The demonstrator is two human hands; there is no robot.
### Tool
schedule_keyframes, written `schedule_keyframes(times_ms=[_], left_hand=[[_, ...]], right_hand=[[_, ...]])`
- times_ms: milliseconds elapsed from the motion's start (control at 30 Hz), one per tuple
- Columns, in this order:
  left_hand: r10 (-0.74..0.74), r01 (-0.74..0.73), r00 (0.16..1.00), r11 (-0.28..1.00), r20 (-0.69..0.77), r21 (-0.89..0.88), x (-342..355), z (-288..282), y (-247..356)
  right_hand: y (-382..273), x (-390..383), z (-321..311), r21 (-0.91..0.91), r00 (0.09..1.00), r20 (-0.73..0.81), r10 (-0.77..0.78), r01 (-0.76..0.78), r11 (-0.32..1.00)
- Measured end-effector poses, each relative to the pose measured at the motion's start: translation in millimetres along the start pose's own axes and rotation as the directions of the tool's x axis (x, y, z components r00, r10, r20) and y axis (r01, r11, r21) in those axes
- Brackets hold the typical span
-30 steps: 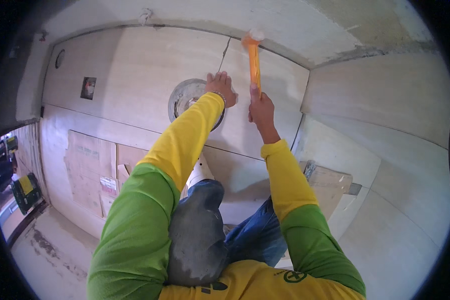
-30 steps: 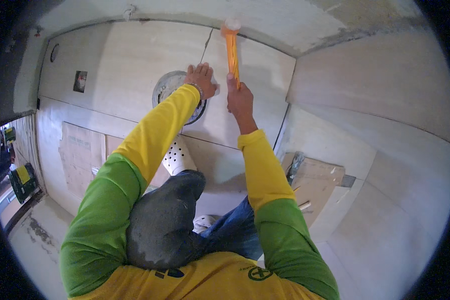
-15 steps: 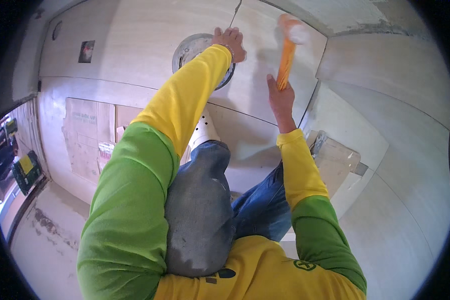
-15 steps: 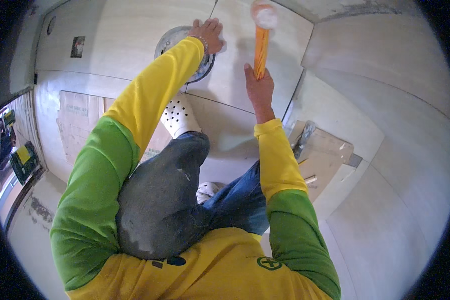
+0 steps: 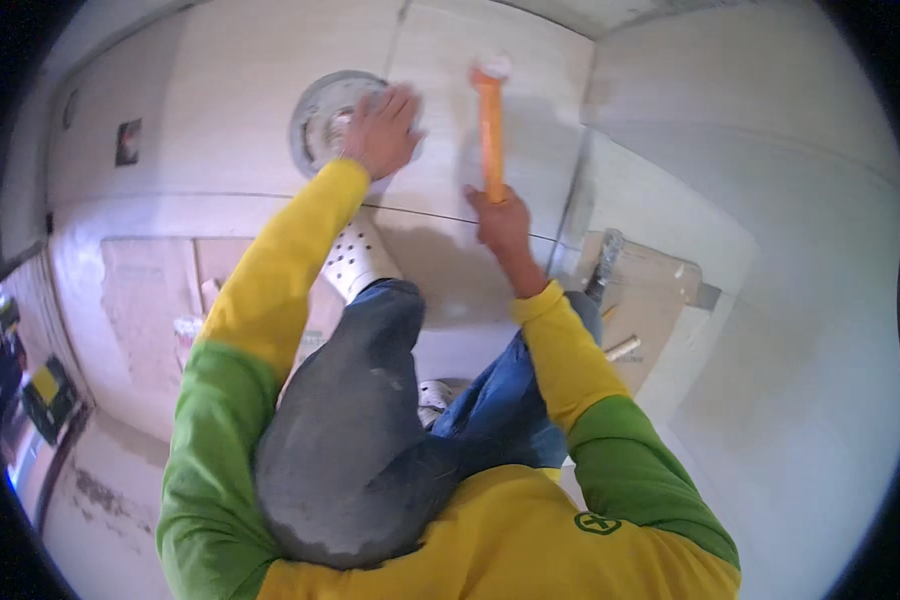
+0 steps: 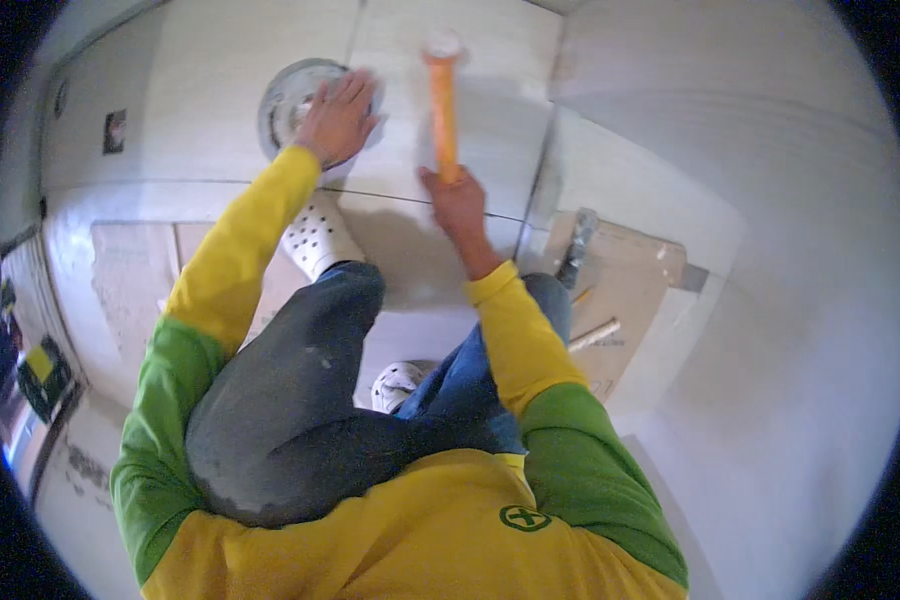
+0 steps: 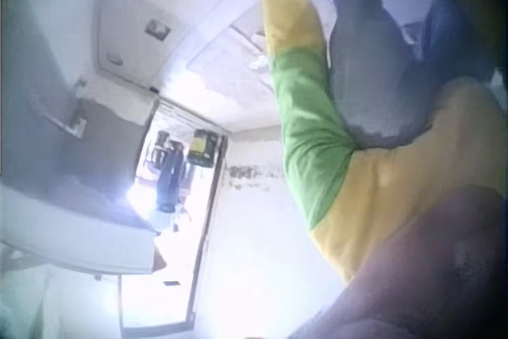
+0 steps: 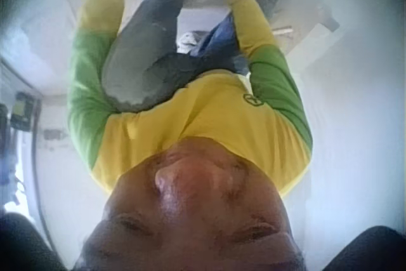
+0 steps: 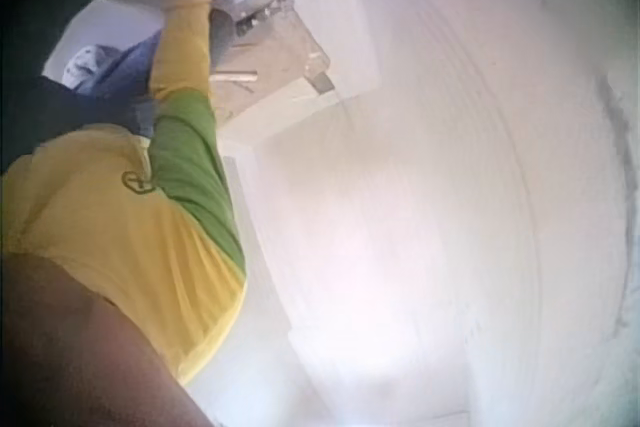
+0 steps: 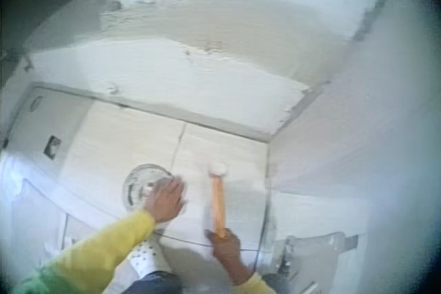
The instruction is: The person places a tile onto a pre-spread mortar bed around a floor drain, aligns it with adjacent tiles, and uses a rubber mallet to tap it into place before applying additional mortar with a trowel.
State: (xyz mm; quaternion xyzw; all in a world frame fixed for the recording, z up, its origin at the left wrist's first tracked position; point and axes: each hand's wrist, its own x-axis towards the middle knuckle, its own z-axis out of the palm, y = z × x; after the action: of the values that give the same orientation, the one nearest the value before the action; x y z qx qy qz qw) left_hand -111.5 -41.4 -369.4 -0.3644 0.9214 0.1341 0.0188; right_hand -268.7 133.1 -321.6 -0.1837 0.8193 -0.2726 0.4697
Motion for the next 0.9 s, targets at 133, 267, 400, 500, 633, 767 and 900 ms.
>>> schedule_keyframes(times_ms=[133, 267, 400, 500, 633, 767, 900], left_hand=[[0.048, -0.043, 0.992, 0.998, 0.113, -0.043, -82, 11, 45], [0.095, -0.091, 0.977, 0.995, 0.190, -0.029, -105, 33, 65], [0.049, -0.041, 0.966, 0.999, 0.253, -0.036, -105, 34, 65], [0.028, -0.023, 0.955, 0.999, 0.296, -0.023, -108, 29, 66], [0.055, -0.068, 0.958, 0.997, 0.282, 0.039, -104, 29, 67], [-0.010, -0.006, 0.964, 0.998, 0.267, 0.060, -127, 39, 58], [-0.042, 0.064, 0.951, 0.996, 0.307, -0.064, -142, 26, 83]], right_hand=[[16, -56, 29, 0.148, 0.914, -0.248, -0.319, 0.362, 0.920], [66, -63, 37, 0.098, 0.999, -0.015, 0.033, -0.032, 0.995], [54, -83, 33, -0.080, 0.976, -0.130, -0.175, 0.166, 0.983], [58, -99, 31, 0.063, 0.963, -0.178, -0.200, 0.214, 0.975], [127, -68, 22, -0.152, 0.990, 0.076, 0.118, -0.105, 0.983], [88, -85, 26, -0.079, 0.993, -0.070, -0.092, 0.087, 0.993], [95, -78, 18, 0.036, 0.978, -0.078, -0.196, 0.199, 0.979]])
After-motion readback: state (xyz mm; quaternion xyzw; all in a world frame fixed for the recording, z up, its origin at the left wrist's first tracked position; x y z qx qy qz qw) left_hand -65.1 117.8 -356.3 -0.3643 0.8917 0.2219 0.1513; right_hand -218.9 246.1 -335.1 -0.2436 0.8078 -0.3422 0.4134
